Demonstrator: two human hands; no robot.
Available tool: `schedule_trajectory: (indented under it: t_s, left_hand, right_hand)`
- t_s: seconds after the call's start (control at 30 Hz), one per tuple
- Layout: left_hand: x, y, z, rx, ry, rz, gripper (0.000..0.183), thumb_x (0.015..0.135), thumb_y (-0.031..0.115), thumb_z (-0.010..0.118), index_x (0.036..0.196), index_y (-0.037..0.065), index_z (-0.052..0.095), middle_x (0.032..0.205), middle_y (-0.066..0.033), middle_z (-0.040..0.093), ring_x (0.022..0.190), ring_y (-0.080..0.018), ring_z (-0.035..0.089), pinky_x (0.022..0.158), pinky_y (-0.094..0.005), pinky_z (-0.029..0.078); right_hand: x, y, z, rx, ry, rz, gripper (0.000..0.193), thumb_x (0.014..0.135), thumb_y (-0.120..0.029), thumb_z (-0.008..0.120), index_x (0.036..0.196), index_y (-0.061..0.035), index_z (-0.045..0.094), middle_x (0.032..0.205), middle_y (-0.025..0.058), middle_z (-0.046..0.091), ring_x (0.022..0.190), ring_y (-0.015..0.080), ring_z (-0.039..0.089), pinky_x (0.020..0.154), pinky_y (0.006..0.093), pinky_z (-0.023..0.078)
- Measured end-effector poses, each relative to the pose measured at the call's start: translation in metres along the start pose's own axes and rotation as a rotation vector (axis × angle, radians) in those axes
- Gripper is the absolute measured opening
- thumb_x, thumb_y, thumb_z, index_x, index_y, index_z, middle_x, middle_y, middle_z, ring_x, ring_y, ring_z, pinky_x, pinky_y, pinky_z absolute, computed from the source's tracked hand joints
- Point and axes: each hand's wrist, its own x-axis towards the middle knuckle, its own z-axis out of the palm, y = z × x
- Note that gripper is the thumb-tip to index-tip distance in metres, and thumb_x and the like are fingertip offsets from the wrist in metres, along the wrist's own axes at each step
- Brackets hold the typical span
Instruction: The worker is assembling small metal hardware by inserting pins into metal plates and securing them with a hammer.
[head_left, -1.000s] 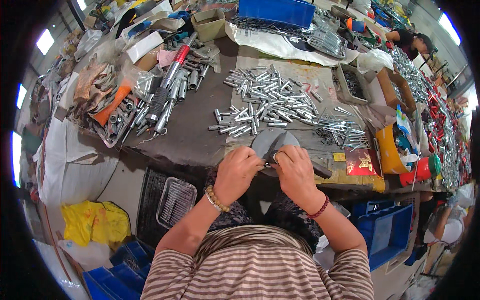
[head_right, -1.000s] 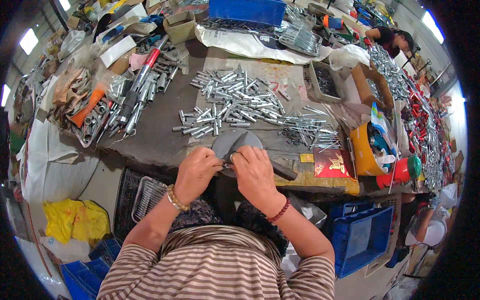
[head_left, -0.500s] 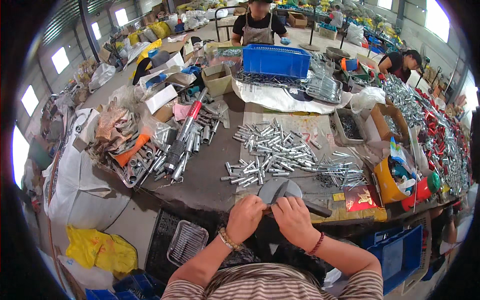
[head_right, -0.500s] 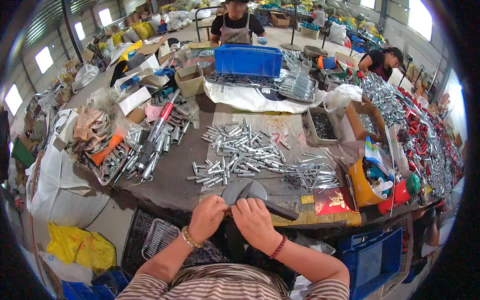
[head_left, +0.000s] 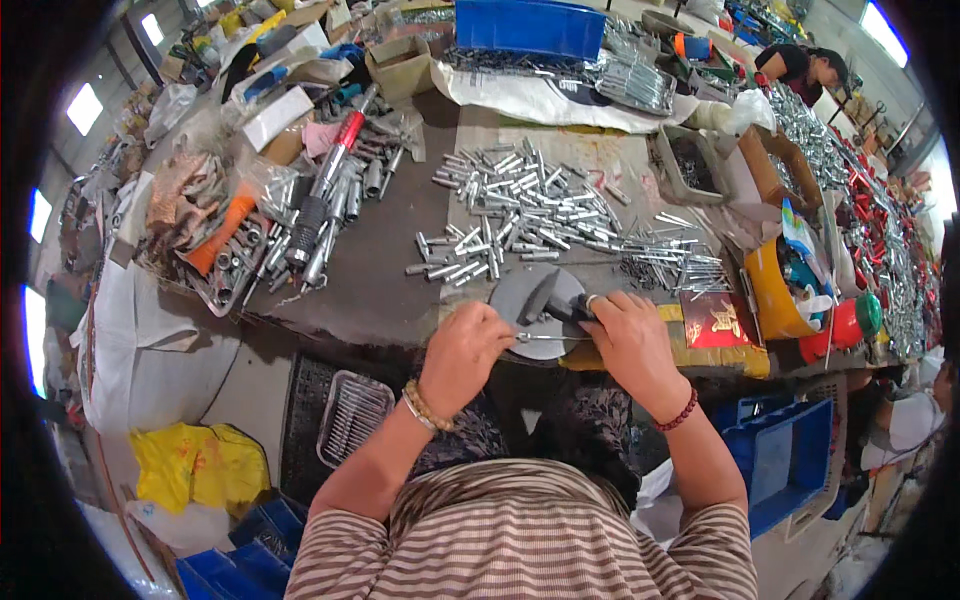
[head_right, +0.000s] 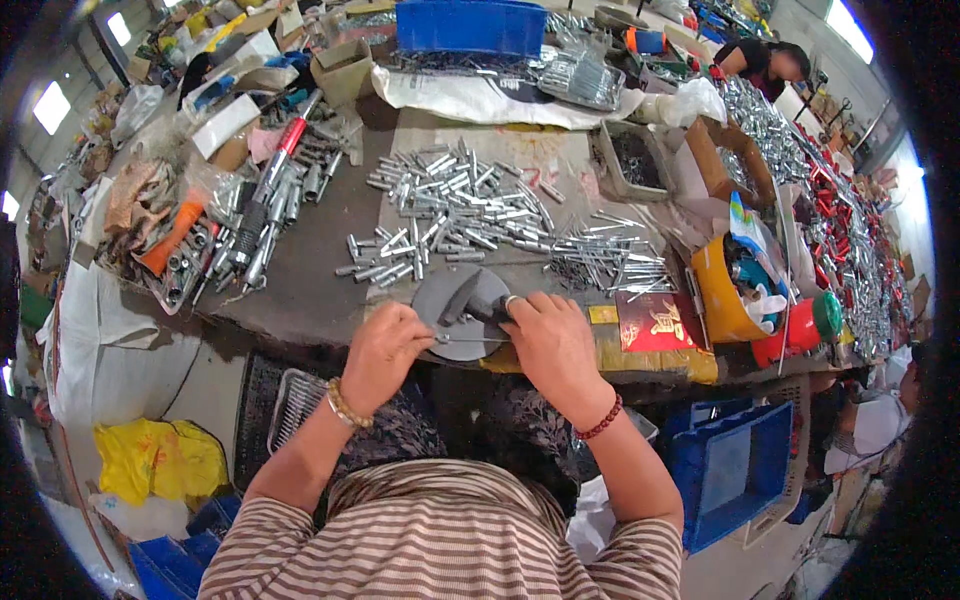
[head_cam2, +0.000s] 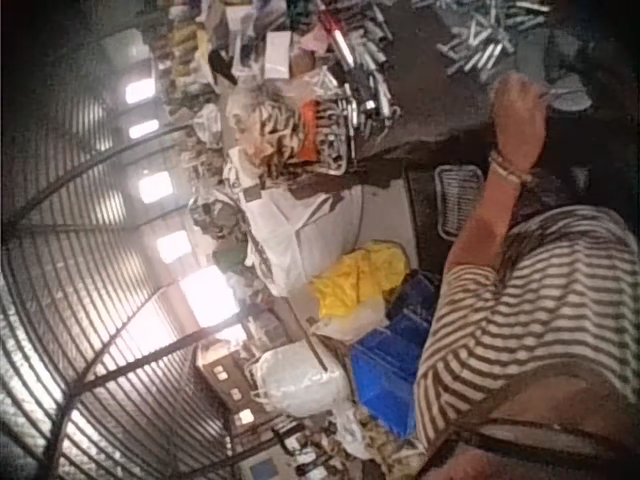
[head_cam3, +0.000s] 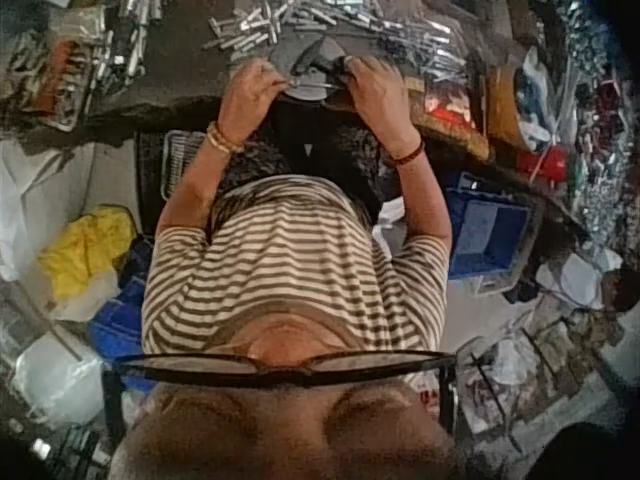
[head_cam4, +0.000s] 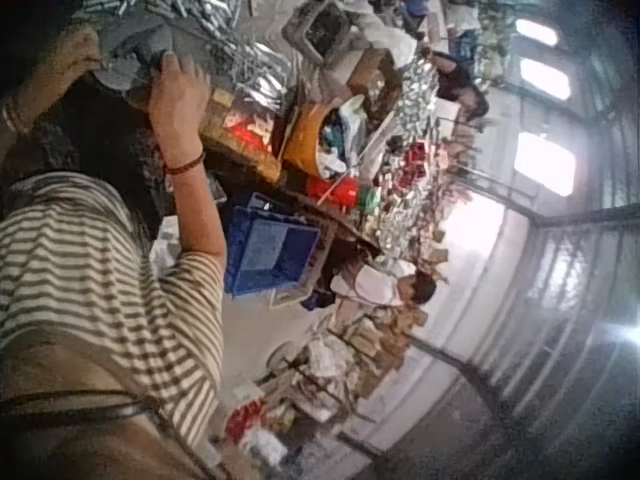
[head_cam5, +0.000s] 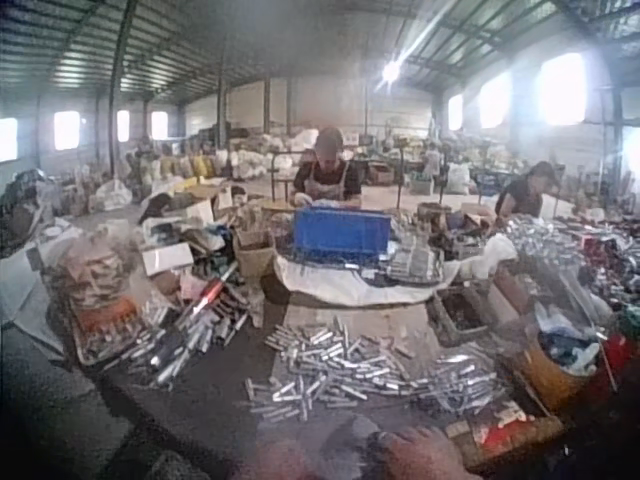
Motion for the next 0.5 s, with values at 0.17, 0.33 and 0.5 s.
schedule_trajectory:
  t_s: [0.17, 0.33, 0.5]
  left_hand:
    - [-0.004, 0.003, 0.003, -0.015, 0.013, -0.017, 0.011, 0.083, 0.005, 0.078, 0.092, 0.003, 0.071, 0.093, -0.0103, 0.063, 0.086, -0.0314, 0.063, 0.076, -0.0404, 0.051]
    - [-0.008, 0.003, 0.003, -0.024, 0.009, -0.026, 0.012, 0.083, 0.005, 0.078, 0.094, 0.005, 0.072, 0.093, -0.0099, 0.062, 0.086, -0.0304, 0.063, 0.075, -0.0399, 0.051]
    - [-0.007, 0.004, 0.002, -0.030, -0.001, -0.013, 0.013, 0.083, 0.004, 0.077, 0.096, 0.005, 0.073, 0.093, -0.0099, 0.062, 0.086, -0.0302, 0.063, 0.075, -0.0396, 0.051]
  right_hand:
    - [-0.011, -0.013, -0.001, 0.152, -0.015, 0.166, 0.018, 0.092, -0.013, 0.073, 0.102, -0.0013, 0.065, 0.101, 0.0176, 0.062, 0.094, 0.0426, 0.063, 0.077, 0.0506, 0.052]
    - [-0.022, -0.025, -0.021, 0.293, 0.074, 0.047, 0.024, 0.093, -0.011, 0.072, 0.114, -0.0036, 0.066, 0.098, 0.0170, 0.061, 0.083, 0.0421, 0.064, 0.072, 0.0507, 0.051]
    - [-0.045, -0.041, -0.017, 0.088, 0.182, -0.044, 0.021, 0.086, -0.006, 0.071, 0.107, -0.0093, 0.070, 0.091, 0.0103, 0.061, 0.078, 0.0311, 0.065, 0.065, 0.0424, 0.052]
